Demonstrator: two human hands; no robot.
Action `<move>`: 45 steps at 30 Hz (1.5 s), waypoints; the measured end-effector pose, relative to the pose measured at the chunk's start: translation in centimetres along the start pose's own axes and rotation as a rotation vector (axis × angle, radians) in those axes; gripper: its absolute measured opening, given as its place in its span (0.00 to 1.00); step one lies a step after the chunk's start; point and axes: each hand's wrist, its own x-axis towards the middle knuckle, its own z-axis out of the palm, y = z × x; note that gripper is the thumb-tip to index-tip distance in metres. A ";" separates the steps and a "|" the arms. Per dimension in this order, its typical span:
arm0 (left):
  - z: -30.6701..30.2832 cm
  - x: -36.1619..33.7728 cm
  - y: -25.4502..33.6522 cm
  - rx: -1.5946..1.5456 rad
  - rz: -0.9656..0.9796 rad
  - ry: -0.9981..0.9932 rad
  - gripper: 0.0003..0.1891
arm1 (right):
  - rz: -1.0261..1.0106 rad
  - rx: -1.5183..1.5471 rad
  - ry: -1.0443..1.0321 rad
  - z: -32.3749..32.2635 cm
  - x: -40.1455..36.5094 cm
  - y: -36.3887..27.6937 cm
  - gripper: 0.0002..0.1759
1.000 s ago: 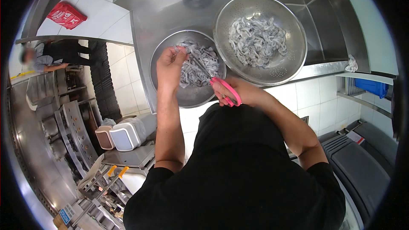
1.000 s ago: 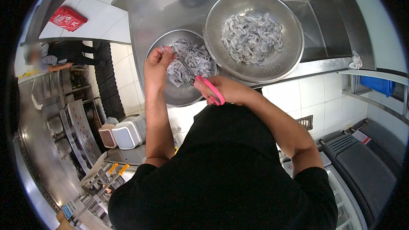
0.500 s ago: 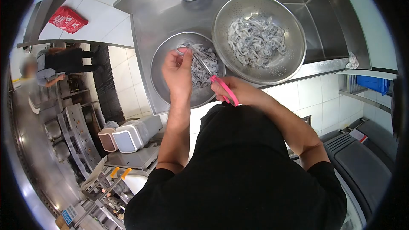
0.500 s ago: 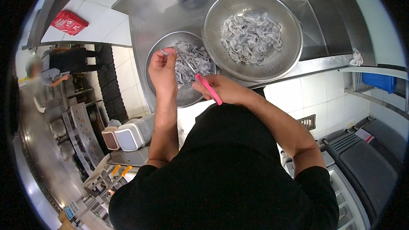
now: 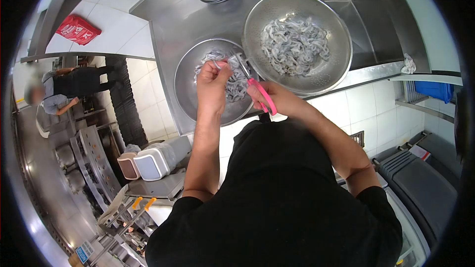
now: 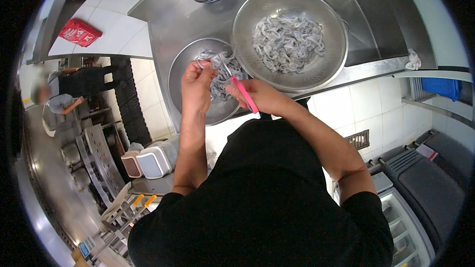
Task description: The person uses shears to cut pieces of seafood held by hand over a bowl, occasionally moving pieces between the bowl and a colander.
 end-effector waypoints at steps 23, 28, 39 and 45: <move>-2.1 2.5 2.3 -0.117 0.071 -0.045 0.08 | 0.055 -0.661 0.059 -2.4 -5.8 -5.7 0.40; -0.3 1.8 2.7 -0.112 0.094 -0.098 0.08 | 0.011 -0.703 0.092 -1.3 -4.6 -5.9 0.41; -0.2 1.9 2.7 -0.017 0.244 -0.084 0.12 | -0.031 -0.690 0.121 -1.3 -5.1 -6.7 0.39; 0.6 1.1 2.8 0.044 0.280 -0.079 0.12 | -0.036 -0.711 0.129 -1.2 -4.8 -6.0 0.39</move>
